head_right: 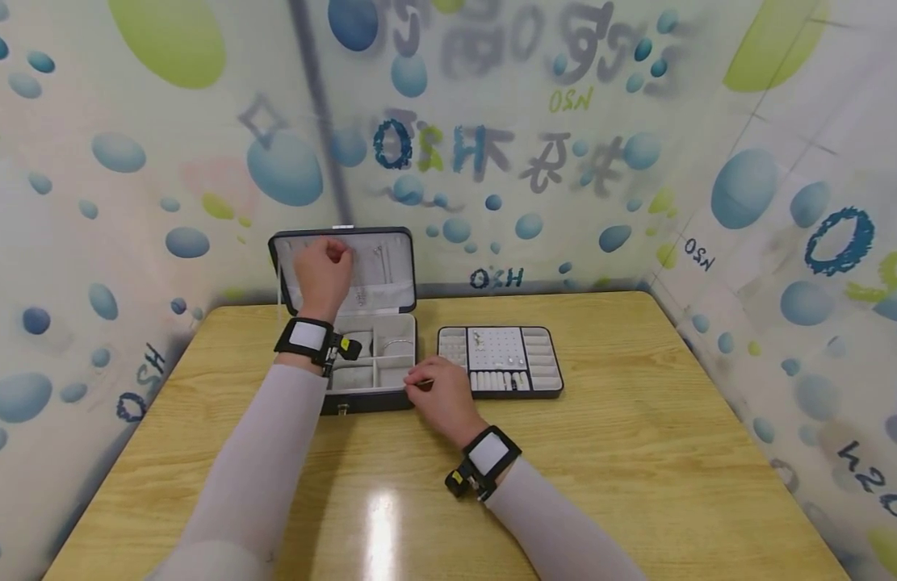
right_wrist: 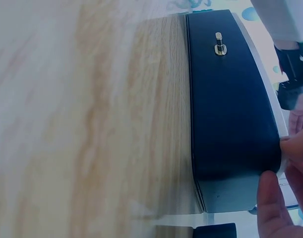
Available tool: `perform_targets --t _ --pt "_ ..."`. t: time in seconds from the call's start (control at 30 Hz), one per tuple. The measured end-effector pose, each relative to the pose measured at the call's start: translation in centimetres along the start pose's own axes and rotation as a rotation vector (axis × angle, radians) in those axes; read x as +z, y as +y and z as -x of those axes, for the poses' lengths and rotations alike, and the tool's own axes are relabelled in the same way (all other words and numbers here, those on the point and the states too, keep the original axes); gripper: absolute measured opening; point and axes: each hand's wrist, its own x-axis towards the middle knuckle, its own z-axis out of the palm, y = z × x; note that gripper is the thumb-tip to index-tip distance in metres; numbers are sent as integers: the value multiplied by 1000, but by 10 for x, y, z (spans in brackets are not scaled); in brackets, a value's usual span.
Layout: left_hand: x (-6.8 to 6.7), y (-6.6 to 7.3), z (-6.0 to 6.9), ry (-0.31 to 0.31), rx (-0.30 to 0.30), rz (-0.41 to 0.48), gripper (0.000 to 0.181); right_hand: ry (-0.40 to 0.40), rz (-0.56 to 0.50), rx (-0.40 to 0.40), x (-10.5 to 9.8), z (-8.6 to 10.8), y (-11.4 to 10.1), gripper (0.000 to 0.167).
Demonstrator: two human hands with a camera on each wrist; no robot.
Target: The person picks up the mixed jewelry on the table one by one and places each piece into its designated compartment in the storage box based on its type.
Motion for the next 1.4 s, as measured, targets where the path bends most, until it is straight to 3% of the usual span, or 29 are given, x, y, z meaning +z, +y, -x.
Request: perform_targets --t 0.13,0.27,0.43,0.57,0.8,1.07,1.23,1.4 --pt "-3 -11 7 -26 68 -73 14 0 -8 -9 0 0 0 4" --pt "-6 -17 13 -120 102 -201 16 3 11 -7 0 -1 2 6" --pt "-8 -17 17 -262 75 -320 25 13 24 5 -2 -2 6 7" --pt "-6 -17 22 -295 95 -375 25 12 17 12 -2 -2 5 7" --pt "-4 -19 28 -318 178 -450 22 2 3 0 -2 -1 3 7" --pt "-9 -18 27 -417 143 -485 25 5 -8 -6 -1 0 1 8" --pt "-11 -20 27 -488 165 -533 21 1 -16 8 0 0 0 8" --pt "-14 -21 29 -521 177 -539 17 2 -12 6 1 1 0 8"
